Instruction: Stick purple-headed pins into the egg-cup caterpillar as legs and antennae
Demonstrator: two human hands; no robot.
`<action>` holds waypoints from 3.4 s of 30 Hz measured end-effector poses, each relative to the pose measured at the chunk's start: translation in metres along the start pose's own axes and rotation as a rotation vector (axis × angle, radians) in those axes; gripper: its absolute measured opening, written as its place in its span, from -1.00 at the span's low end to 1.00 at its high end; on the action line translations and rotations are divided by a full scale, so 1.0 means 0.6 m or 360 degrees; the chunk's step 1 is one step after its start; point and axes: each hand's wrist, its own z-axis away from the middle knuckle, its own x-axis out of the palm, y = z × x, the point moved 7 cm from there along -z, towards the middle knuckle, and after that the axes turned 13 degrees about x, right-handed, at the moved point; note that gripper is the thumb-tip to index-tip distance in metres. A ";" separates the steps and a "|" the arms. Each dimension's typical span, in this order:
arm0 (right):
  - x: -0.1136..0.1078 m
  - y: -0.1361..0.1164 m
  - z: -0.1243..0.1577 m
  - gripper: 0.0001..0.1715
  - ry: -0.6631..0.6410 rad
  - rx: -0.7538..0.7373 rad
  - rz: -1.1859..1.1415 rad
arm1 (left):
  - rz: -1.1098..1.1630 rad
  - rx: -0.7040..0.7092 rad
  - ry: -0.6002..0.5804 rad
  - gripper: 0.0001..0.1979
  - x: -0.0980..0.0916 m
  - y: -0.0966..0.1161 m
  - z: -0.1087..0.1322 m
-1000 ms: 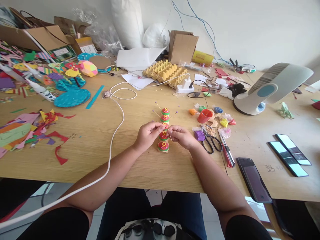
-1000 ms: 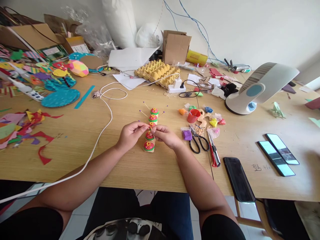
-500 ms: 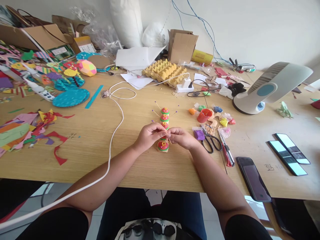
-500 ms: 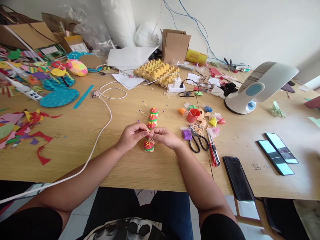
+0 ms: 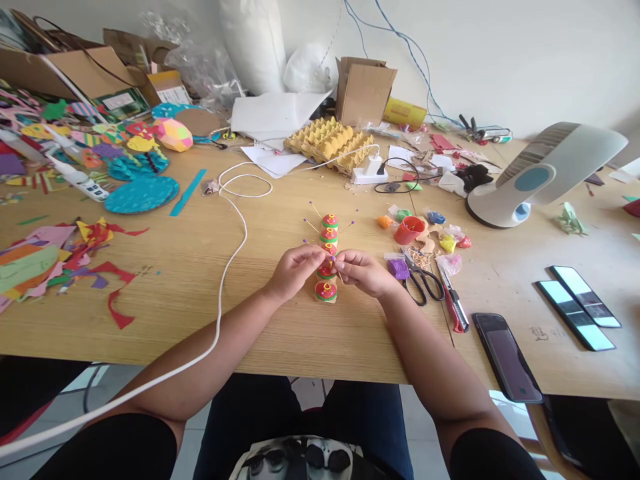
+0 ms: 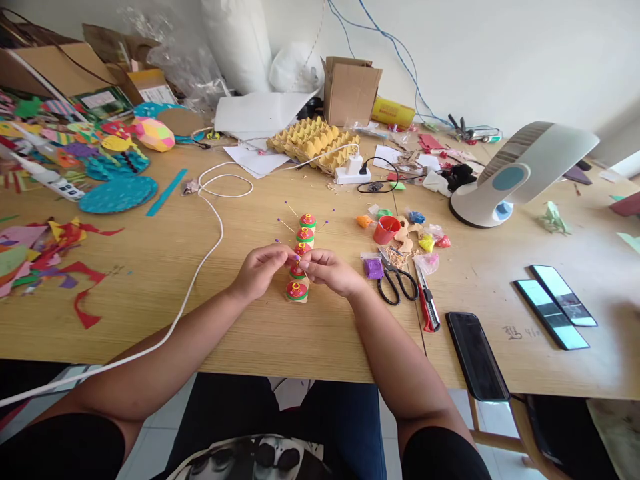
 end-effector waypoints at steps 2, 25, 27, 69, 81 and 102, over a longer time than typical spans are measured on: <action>0.002 -0.002 0.000 -0.56 -0.0026 -0.0009 0.0006 | -0.0019 0.0003 0.0005 -0.72 0.001 0.002 0.000; 0.002 -0.002 -0.001 -0.60 0.0025 -0.0053 0.0128 | -0.0075 -0.0028 0.0071 -0.71 -0.003 0.001 0.000; 0.002 -0.002 -0.001 -0.60 0.0012 -0.0055 0.0108 | -0.0023 -0.0045 0.0057 -0.72 0.000 0.000 0.001; -0.108 0.004 -0.006 -0.53 0.1128 -0.0274 0.0019 | -0.1754 0.0294 -0.0369 -0.61 0.026 0.030 0.013; -0.108 0.010 -0.016 -0.62 0.1086 -0.0312 0.0019 | -0.1694 0.0126 -0.0398 -0.60 0.023 0.019 0.013; -0.104 0.020 -0.036 -0.72 0.1036 -0.0323 0.0218 | -0.1679 0.0124 -0.0422 -0.57 0.023 0.015 0.015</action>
